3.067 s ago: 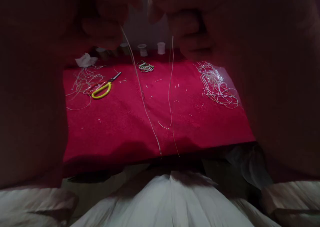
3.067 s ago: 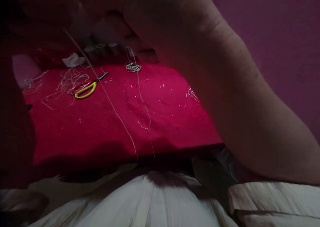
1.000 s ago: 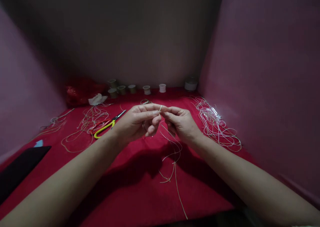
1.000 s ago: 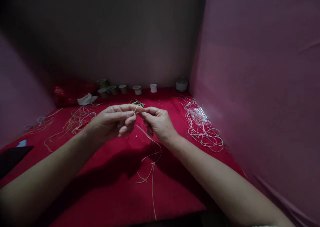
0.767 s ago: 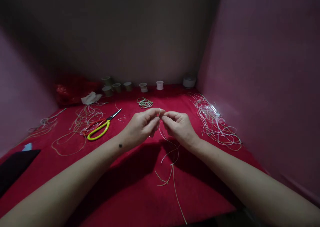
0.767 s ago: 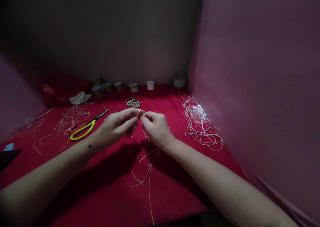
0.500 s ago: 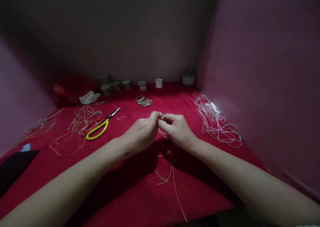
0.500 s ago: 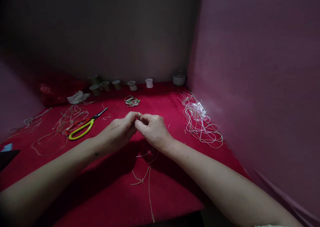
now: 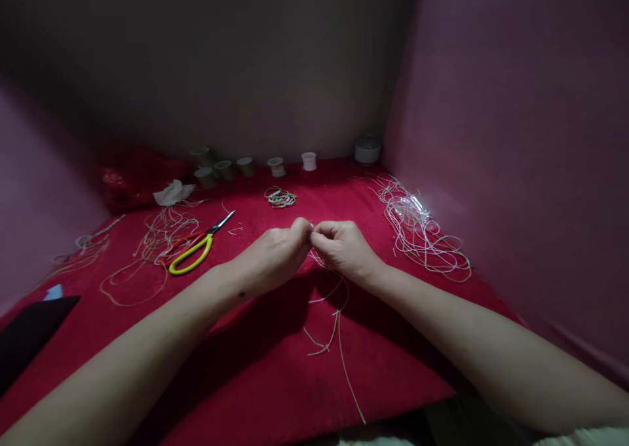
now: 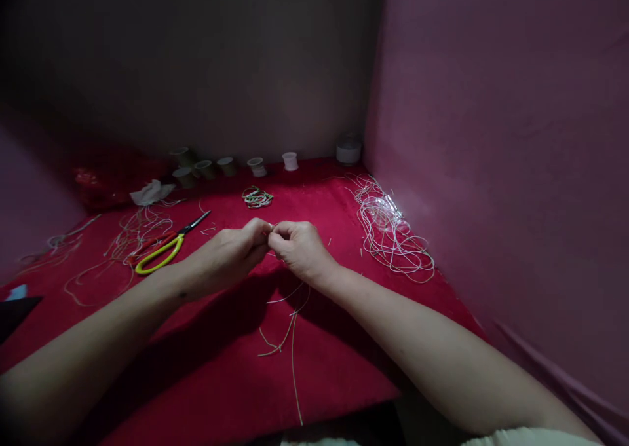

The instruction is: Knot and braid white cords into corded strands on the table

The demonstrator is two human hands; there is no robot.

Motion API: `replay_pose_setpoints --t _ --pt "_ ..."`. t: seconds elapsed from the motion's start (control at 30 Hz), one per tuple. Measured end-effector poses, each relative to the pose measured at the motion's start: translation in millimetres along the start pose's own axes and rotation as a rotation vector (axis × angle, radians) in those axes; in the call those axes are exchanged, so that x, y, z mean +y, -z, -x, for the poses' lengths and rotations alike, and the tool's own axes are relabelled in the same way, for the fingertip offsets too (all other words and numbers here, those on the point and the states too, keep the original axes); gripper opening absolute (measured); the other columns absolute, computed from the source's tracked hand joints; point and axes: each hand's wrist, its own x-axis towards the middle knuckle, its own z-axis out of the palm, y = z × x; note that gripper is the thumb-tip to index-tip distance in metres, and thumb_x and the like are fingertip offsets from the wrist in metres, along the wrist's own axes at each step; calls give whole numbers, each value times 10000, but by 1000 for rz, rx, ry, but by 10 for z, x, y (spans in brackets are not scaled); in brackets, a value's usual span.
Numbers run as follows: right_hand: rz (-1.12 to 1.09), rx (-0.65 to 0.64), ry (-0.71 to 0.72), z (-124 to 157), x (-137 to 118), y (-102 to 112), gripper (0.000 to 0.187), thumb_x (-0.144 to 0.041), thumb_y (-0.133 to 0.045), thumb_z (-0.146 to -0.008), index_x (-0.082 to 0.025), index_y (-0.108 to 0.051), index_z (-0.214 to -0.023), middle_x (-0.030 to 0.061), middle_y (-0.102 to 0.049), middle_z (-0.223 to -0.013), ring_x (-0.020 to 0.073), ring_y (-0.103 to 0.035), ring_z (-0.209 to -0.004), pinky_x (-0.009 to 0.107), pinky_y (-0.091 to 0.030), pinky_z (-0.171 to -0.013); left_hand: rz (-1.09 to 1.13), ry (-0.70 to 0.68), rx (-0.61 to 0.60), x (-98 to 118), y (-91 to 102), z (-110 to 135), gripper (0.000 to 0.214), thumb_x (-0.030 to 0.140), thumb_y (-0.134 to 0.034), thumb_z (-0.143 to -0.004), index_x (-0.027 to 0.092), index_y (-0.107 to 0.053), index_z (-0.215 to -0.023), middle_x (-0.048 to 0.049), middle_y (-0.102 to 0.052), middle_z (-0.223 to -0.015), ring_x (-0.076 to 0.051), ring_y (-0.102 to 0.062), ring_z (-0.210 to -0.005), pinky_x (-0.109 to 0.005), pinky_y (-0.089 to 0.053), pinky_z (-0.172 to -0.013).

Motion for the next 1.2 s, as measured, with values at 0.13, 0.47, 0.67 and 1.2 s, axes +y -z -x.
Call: replay_pose_setpoints --t 0.13,0.47,0.67,1.2 --pt "-101 42 -20 17 -24 -13 253 -227 -514 -750 -171 -435 -516 -71 -356 -439 45 -291 -397 197 -242 -403 -67 -76 93 -2 -46 16 132 239 -364 -908 148 -450 -948 -30 -616 -684 -136 -608 -557 -215 -378 -471" --pt "-99 95 116 73 -91 -31 229 -223 -505 -791 -168 -518 -569 -61 -407 -459 45 -333 -411 194 -284 -415 205 -12 403 39 -235 32 130 198 -486 -870 148 -461 -987 -10 -658 -678 -83 -626 -541 -162 -461 -483" --pt "-181 110 66 88 -92 -67 221 -247 -534 -778 -167 -518 -573 -63 -407 -455 42 -320 -396 199 -257 -391 250 106 213 96 -54 4 93 217 -475 -853 163 -455 -926 11 -643 -601 -94 -603 -463 -174 -437 -438" --pt "-470 107 -147 -30 -23 42 189 -225 -578 -762 -161 -472 -618 -93 -354 -447 16 -250 -332 175 -168 -325 766 510 110 104 242 -52 372 263 -599 -754 163 -494 -1096 -123 -588 -1122 -105 -606 -459 -199 -416 -304"
